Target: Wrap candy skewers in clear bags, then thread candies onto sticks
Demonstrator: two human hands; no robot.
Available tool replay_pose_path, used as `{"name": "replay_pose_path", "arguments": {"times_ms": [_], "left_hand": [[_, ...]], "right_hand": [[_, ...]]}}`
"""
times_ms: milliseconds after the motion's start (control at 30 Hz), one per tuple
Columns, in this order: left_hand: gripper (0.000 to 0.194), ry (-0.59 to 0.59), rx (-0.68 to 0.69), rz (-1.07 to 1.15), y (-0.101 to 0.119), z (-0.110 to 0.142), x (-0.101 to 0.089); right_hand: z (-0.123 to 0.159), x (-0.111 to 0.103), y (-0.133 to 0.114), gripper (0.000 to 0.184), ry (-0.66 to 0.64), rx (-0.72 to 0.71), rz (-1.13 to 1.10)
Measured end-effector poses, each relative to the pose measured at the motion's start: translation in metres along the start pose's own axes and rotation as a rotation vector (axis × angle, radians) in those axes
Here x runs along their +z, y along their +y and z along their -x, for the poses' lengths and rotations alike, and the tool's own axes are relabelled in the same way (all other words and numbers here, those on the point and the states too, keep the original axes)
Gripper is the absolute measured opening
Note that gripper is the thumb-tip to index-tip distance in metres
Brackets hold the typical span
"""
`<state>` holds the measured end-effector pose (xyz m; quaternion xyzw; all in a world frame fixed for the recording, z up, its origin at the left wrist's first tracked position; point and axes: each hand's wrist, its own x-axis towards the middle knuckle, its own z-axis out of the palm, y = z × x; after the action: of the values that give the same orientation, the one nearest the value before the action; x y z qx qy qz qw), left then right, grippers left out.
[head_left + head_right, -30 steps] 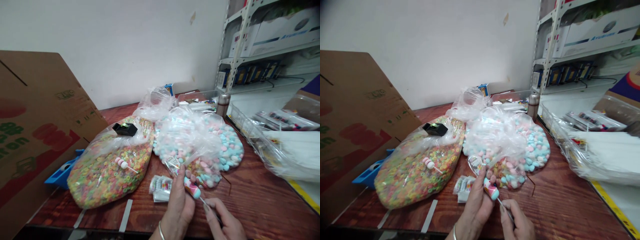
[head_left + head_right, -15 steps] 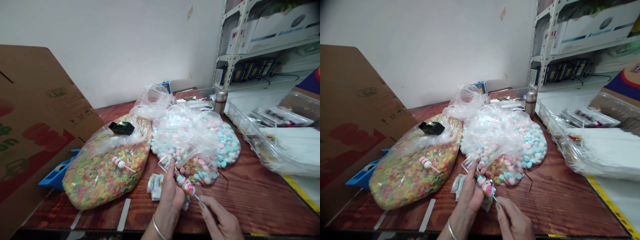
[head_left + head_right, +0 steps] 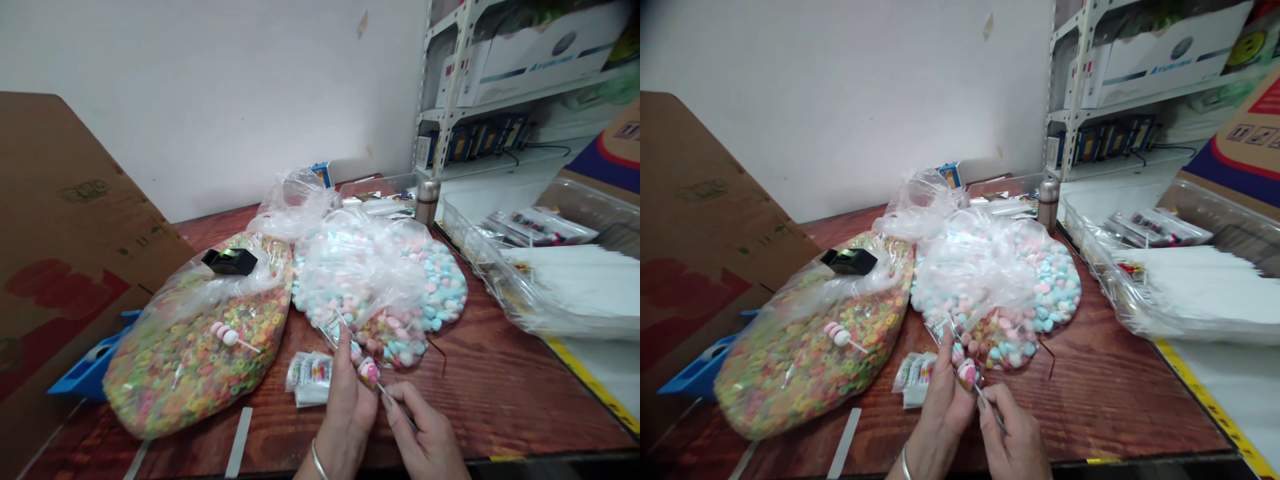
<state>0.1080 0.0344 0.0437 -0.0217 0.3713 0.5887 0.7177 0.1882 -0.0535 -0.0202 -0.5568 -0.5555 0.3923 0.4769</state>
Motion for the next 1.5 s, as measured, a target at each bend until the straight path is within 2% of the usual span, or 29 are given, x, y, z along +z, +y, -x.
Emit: {"name": "replay_pose_path", "arguments": {"times_ms": [133,233,333,467,600,733,833,933,1133,1233,1333,1433,1500], "left_hand": [[0.019,-0.003,0.02,0.062,0.018,-0.009,0.003],[0.026,-0.081,0.002,0.098,0.016,-0.008,0.003],[0.031,-0.141,-0.042,0.054,0.002,-0.002,0.001],[0.031,-0.127,-0.086,-0.003,-0.01,0.003,0.001],[0.027,-0.104,-0.008,-0.005,-0.002,-0.001,0.002],[0.029,-0.159,0.035,-0.098,-0.008,0.001,-0.003],[0.035,-0.202,0.024,-0.187,-0.023,0.008,-0.01],[0.034,-0.185,0.046,-0.247,-0.033,0.012,-0.018],[0.037,-0.175,0.039,-0.412,-0.037,0.011,-0.025],[0.037,-0.204,0.022,-0.43,-0.036,0.014,-0.024],[0.035,-0.263,-0.019,-0.437,-0.033,0.018,-0.025],[0.039,-0.303,-0.096,-0.433,-0.029,0.019,-0.029],[0.038,-0.294,-0.079,-0.46,-0.027,0.017,-0.032]], "right_hand": [[0.004,-0.009,0.003,0.031,-0.128,0.023,0.014],[0.001,-0.009,-0.001,0.035,-0.153,0.103,-0.114],[-0.007,-0.003,-0.003,0.034,-0.1,0.13,-0.227],[-0.015,-0.001,-0.005,0.033,-0.056,0.138,-0.238],[-0.011,-0.006,-0.008,0.034,-0.091,0.138,-0.18],[-0.009,-0.006,-0.006,0.037,-0.07,0.105,-0.119],[-0.013,-0.002,0.001,0.041,-0.015,0.113,-0.184],[-0.018,0.002,0.01,0.051,0.012,0.159,-0.241],[-0.021,0.002,0.01,0.053,0.033,0.253,-0.355],[-0.023,0.002,0.005,0.049,0.093,0.281,-0.498],[-0.025,0.001,-0.002,0.044,0.113,0.426,-0.766],[-0.025,0.0,-0.009,0.04,0.066,0.549,-0.939],[-0.025,-0.001,-0.013,0.042,-0.006,0.588,-1.013]]}}
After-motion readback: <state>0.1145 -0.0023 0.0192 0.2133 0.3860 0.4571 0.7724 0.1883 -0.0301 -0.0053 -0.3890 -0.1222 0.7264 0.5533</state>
